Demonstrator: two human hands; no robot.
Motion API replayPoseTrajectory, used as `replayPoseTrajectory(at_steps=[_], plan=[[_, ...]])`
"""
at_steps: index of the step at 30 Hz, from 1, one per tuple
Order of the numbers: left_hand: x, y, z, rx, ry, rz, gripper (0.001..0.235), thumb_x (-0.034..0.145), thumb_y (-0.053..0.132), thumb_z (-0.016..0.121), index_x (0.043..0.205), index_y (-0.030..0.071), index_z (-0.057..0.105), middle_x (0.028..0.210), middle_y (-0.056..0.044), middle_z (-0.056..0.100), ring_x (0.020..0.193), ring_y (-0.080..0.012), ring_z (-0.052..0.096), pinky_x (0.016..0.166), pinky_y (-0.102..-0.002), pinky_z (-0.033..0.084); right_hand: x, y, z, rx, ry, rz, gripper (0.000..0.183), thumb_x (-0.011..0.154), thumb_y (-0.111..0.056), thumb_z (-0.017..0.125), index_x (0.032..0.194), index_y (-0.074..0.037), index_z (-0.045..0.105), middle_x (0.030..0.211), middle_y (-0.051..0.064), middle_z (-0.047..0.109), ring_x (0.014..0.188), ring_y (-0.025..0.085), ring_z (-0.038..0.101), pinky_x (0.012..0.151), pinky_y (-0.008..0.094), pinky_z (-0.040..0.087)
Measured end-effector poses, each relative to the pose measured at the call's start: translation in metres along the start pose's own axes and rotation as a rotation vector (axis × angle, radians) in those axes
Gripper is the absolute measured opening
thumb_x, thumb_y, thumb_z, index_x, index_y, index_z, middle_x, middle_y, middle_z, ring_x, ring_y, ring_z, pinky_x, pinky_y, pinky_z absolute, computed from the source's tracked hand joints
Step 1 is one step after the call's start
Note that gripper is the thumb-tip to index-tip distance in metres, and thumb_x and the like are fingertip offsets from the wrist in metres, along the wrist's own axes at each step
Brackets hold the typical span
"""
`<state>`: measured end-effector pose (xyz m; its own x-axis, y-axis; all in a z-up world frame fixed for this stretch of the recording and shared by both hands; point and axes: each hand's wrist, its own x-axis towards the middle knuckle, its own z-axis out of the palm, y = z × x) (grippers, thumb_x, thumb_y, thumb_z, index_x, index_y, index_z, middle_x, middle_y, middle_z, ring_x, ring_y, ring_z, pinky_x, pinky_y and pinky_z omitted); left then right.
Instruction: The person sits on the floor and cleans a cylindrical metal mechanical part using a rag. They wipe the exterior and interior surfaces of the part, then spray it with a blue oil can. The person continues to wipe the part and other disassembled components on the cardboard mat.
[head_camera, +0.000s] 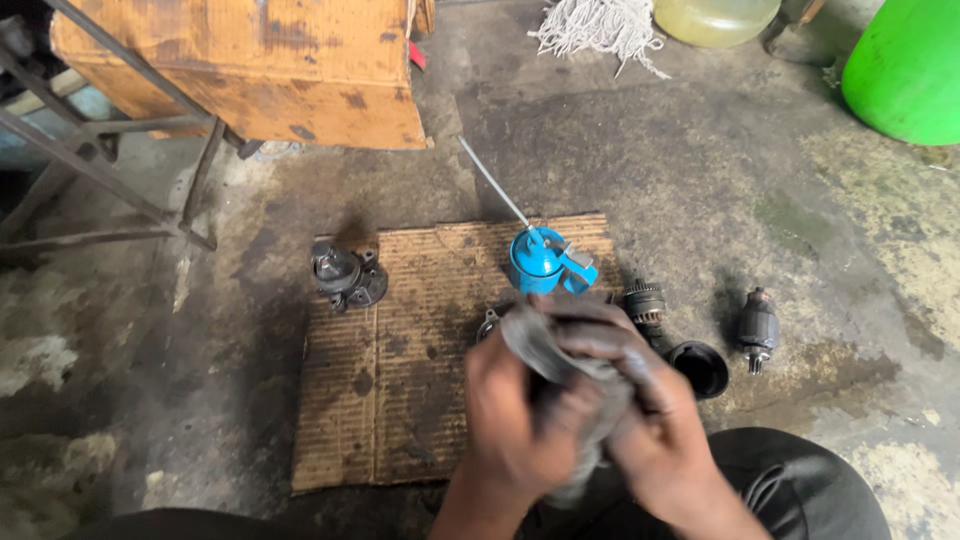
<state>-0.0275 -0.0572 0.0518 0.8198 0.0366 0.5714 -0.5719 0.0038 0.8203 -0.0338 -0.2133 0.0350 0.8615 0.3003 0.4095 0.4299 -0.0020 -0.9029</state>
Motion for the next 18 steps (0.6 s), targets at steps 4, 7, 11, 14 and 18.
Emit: replayPoseTrajectory(at_steps=[4, 7, 11, 14, 18], plan=[[-0.008, 0.008, 0.003, 0.304, -0.087, 0.242, 0.07, 0.103, 0.064, 0.054, 0.127, -0.001, 0.06, 0.112, -0.02, 0.067, 0.098, -0.0352, 0.072, 0.091, -0.044, 0.059, -0.014, 0.033, -0.015, 0.424, 0.315, 0.401, 0.03, 0.109, -0.011, 0.058, 0.133, 0.005, 0.062, 0.119, 0.022, 0.064, 0.1, 0.031, 0.056, 0.085, 0.044, 0.043], [-0.013, -0.003, 0.01, 0.342, -0.203, 0.272, 0.074, 0.101, 0.068, 0.056, 0.127, 0.0, 0.062, 0.103, -0.017, 0.068, 0.092, -0.0302, 0.073, 0.085, -0.04, 0.061, -0.004, 0.061, -0.045, 0.573, 0.211, 0.526, 0.035, 0.103, -0.015, 0.058, 0.132, 0.003, 0.063, 0.111, 0.016, 0.068, 0.093, 0.023, 0.062, 0.079, 0.036, 0.049], [-0.022, -0.012, 0.027, 0.053, -0.135, 0.164, 0.074, 0.103, 0.071, 0.049, 0.121, 0.001, 0.063, 0.1, -0.013, 0.069, 0.087, -0.0239, 0.074, 0.08, -0.035, 0.062, 0.011, 0.098, -0.07, 0.438, 0.178, 0.547, 0.038, 0.094, -0.016, 0.058, 0.128, -0.001, 0.06, 0.112, 0.008, 0.07, 0.1, 0.016, 0.067, 0.091, 0.029, 0.053], [-0.018, -0.011, 0.025, -0.068, -0.076, 0.035, 0.076, 0.102, 0.071, 0.047, 0.117, -0.002, 0.064, 0.096, -0.011, 0.068, 0.085, -0.0235, 0.072, 0.08, -0.035, 0.058, 0.008, 0.088, -0.063, 1.024, 0.092, 0.277, 0.05, 0.119, -0.036, 0.051, 0.137, 0.009, 0.065, 0.109, 0.012, 0.07, 0.098, 0.022, 0.067, 0.086, 0.034, 0.053], [-0.013, -0.013, 0.023, -0.159, -0.064, -0.067, 0.077, 0.102, 0.07, 0.045, 0.116, -0.003, 0.064, 0.094, -0.011, 0.069, 0.086, -0.022, 0.07, 0.08, -0.035, 0.056, 0.016, 0.063, -0.052, 1.215, 0.151, 0.358, 0.044, 0.12, -0.037, 0.051, 0.133, 0.002, 0.065, 0.114, 0.011, 0.07, 0.105, 0.024, 0.067, 0.091, 0.038, 0.052]])
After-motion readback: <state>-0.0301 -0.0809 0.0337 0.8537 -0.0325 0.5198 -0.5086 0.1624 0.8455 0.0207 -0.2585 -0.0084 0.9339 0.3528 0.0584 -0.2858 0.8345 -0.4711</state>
